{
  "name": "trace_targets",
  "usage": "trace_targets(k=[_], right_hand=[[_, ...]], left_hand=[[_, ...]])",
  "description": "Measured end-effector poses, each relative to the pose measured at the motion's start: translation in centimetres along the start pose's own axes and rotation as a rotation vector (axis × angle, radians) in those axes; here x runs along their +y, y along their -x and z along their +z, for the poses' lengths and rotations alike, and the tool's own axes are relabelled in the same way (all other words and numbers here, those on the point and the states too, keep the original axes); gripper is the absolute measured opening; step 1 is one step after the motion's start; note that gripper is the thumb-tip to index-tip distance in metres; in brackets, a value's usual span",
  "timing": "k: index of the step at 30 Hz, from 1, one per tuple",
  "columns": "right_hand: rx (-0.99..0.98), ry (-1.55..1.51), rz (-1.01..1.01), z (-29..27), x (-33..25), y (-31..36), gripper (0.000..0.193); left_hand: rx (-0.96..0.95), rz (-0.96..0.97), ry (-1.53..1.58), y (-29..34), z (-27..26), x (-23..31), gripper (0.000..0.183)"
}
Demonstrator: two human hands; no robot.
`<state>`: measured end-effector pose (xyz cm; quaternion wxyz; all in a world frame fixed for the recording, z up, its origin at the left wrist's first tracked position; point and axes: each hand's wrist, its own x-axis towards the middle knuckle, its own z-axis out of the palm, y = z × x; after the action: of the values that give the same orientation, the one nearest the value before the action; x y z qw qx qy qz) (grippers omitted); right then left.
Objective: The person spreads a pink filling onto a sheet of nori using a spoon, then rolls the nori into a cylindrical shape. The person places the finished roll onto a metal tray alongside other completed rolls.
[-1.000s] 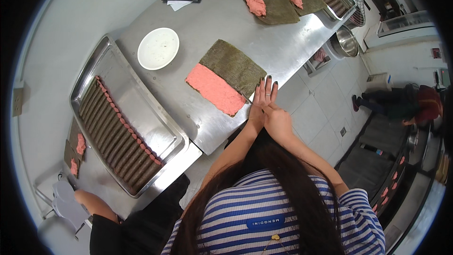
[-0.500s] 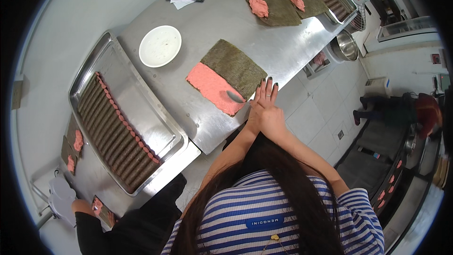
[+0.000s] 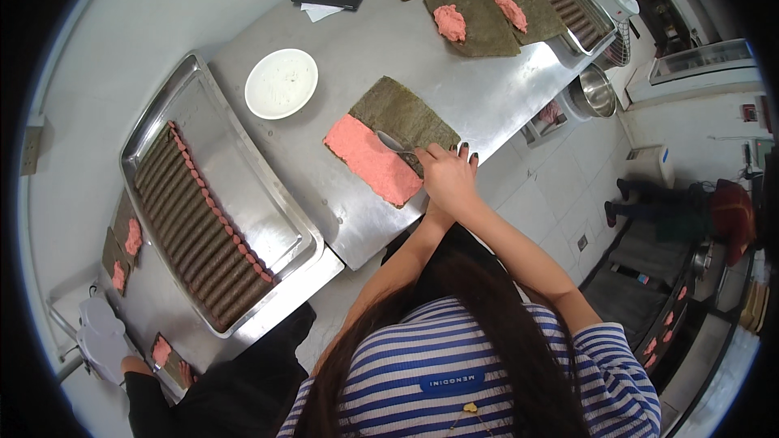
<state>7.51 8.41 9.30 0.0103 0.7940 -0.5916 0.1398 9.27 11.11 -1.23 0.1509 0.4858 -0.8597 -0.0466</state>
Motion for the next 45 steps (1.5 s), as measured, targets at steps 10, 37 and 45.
trace_targets(k=[10,37,45], right_hand=[[-0.228,-0.171,-0.282,0.6,-1.6,0.0,0.023],[-0.314,-0.589,-0.42,1.5,-0.8,-5.8,0.027],[0.125,-1.078,0.546,3.4,16.1,-10.5,0.025]], left_hand=[[0.023,0.026,-0.11,-0.3,0.3,0.1,0.092],[0.05,0.007,-0.039,-0.6,-2.1,0.2,0.054],[0.01,0.05,0.543,1.7,-5.2,-0.8,0.051]])
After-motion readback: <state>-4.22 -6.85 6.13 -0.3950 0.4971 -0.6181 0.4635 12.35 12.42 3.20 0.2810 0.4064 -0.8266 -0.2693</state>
